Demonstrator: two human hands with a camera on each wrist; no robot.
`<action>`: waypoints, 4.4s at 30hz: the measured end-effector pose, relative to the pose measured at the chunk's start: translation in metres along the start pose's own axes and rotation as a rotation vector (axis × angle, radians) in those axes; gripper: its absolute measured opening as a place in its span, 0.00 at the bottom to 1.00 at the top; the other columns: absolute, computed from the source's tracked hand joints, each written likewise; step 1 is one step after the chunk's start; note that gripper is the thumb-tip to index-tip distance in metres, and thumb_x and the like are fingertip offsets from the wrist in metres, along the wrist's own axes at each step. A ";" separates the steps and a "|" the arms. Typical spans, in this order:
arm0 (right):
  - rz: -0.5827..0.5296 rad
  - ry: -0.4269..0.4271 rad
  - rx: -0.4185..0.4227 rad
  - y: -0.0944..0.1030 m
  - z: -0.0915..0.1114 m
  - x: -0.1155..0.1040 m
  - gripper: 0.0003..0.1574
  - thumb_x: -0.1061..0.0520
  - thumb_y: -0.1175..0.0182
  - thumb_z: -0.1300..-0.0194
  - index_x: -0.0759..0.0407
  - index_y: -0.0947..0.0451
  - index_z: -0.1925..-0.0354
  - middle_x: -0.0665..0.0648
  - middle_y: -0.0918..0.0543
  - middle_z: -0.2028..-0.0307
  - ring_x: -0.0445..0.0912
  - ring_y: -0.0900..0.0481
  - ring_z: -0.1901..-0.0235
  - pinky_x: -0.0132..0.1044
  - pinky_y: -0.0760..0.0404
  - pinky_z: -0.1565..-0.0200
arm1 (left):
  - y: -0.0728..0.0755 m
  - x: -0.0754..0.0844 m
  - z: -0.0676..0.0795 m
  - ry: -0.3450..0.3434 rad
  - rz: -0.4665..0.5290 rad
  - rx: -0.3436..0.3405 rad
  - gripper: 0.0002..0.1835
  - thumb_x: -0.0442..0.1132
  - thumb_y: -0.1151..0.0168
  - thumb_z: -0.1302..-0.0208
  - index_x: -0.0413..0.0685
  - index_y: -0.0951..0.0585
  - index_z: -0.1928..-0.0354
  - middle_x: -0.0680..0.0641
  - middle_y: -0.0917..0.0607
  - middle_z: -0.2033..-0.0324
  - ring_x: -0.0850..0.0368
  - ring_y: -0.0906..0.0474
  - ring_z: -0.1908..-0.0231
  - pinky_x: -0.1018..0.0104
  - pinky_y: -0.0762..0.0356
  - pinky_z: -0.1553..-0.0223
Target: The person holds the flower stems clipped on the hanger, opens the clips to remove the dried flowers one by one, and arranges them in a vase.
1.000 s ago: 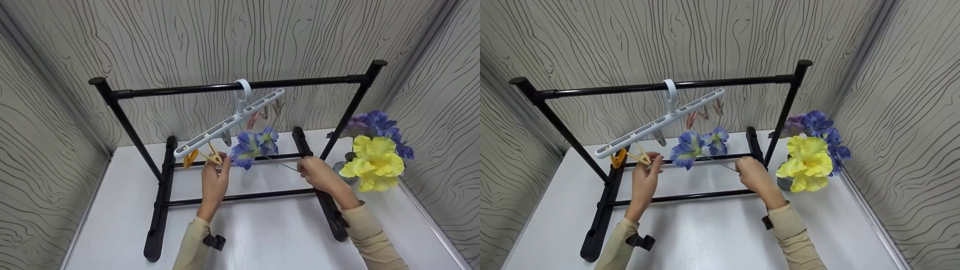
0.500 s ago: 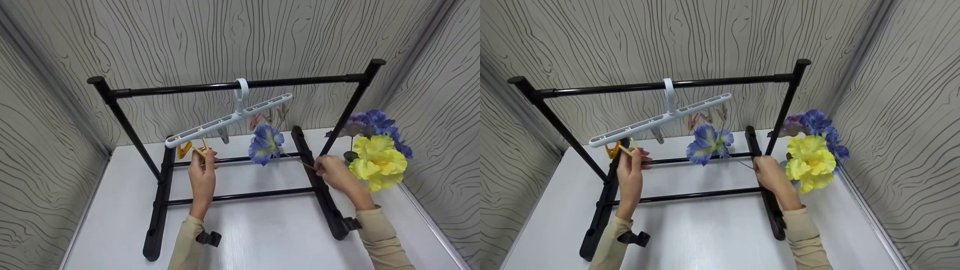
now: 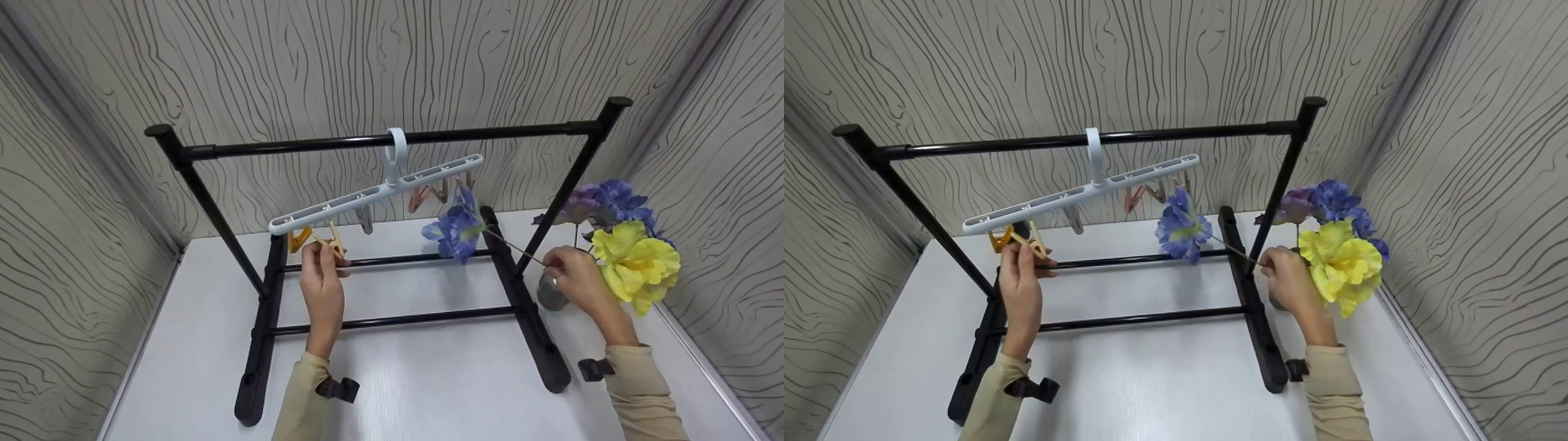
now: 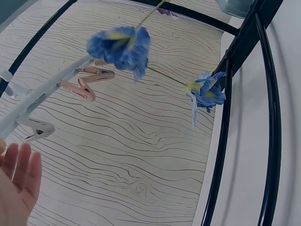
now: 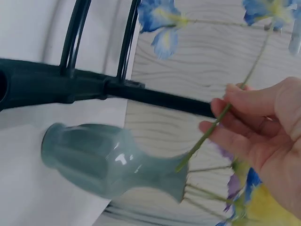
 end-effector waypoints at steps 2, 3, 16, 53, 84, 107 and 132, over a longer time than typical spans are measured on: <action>-0.039 -0.050 0.027 0.005 0.003 0.008 0.08 0.77 0.34 0.42 0.68 0.19 0.68 0.63 0.16 0.69 0.56 0.18 0.67 0.44 0.19 0.64 | 0.001 0.000 0.000 0.001 -0.003 0.007 0.12 0.36 0.56 0.16 0.33 0.27 0.47 0.46 0.20 0.66 0.48 0.17 0.65 0.65 0.16 0.65; -0.059 -0.080 0.043 0.007 0.004 0.012 0.07 0.77 0.34 0.40 0.69 0.19 0.66 0.63 0.16 0.68 0.56 0.18 0.66 0.39 0.20 0.63 | 0.002 0.000 0.000 0.002 -0.003 0.010 0.12 0.36 0.56 0.16 0.32 0.27 0.47 0.46 0.20 0.66 0.49 0.17 0.65 0.65 0.17 0.65; -0.266 -0.429 0.466 0.043 0.025 0.062 0.06 0.70 0.33 0.33 0.73 0.17 0.57 0.50 0.17 0.66 0.25 0.25 0.65 0.16 0.26 0.62 | 0.006 -0.002 -0.001 0.044 0.024 0.031 0.14 0.35 0.54 0.17 0.29 0.30 0.41 0.38 0.20 0.61 0.49 0.18 0.64 0.70 0.18 0.66; -0.223 -0.483 0.566 0.023 0.036 0.082 0.13 0.65 0.37 0.36 0.77 0.21 0.58 0.77 0.18 0.60 0.61 0.24 0.60 0.60 0.26 0.52 | 0.010 -0.008 0.000 0.079 0.050 0.026 0.13 0.35 0.54 0.17 0.33 0.29 0.42 0.40 0.20 0.58 0.48 0.19 0.64 0.70 0.18 0.67; -0.095 -0.129 0.688 0.001 0.047 0.014 0.14 0.66 0.33 0.35 0.68 0.22 0.77 0.61 0.21 0.81 0.48 0.27 0.79 0.35 0.32 0.71 | 0.016 -0.009 -0.003 0.076 0.046 0.049 0.11 0.32 0.48 0.20 0.32 0.29 0.43 0.39 0.21 0.54 0.50 0.19 0.64 0.69 0.18 0.68; -0.989 -0.272 0.105 -0.048 -0.061 -0.064 0.32 0.54 0.63 0.14 0.75 0.44 0.25 0.74 0.36 0.29 0.62 0.37 0.27 0.47 0.37 0.26 | -0.004 -0.030 0.018 0.162 -0.024 -0.027 0.09 0.33 0.49 0.19 0.34 0.27 0.46 0.41 0.19 0.56 0.48 0.18 0.62 0.70 0.19 0.69; -1.381 -0.204 0.032 -0.043 -0.064 -0.085 0.19 0.59 0.56 0.16 0.69 0.25 0.42 0.59 0.11 0.57 0.49 0.12 0.56 0.41 0.14 0.50 | -0.088 -0.043 0.048 0.161 -0.145 -0.326 0.07 0.35 0.45 0.21 0.42 0.19 0.51 0.47 0.16 0.54 0.52 0.20 0.49 0.57 0.18 0.49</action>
Point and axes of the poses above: each hand's wrist, its own z-axis away from the middle knuckle, its own y-axis out of the back of the hand, x = y × z, the point moved 10 cm from there along -z, towards the middle knuckle
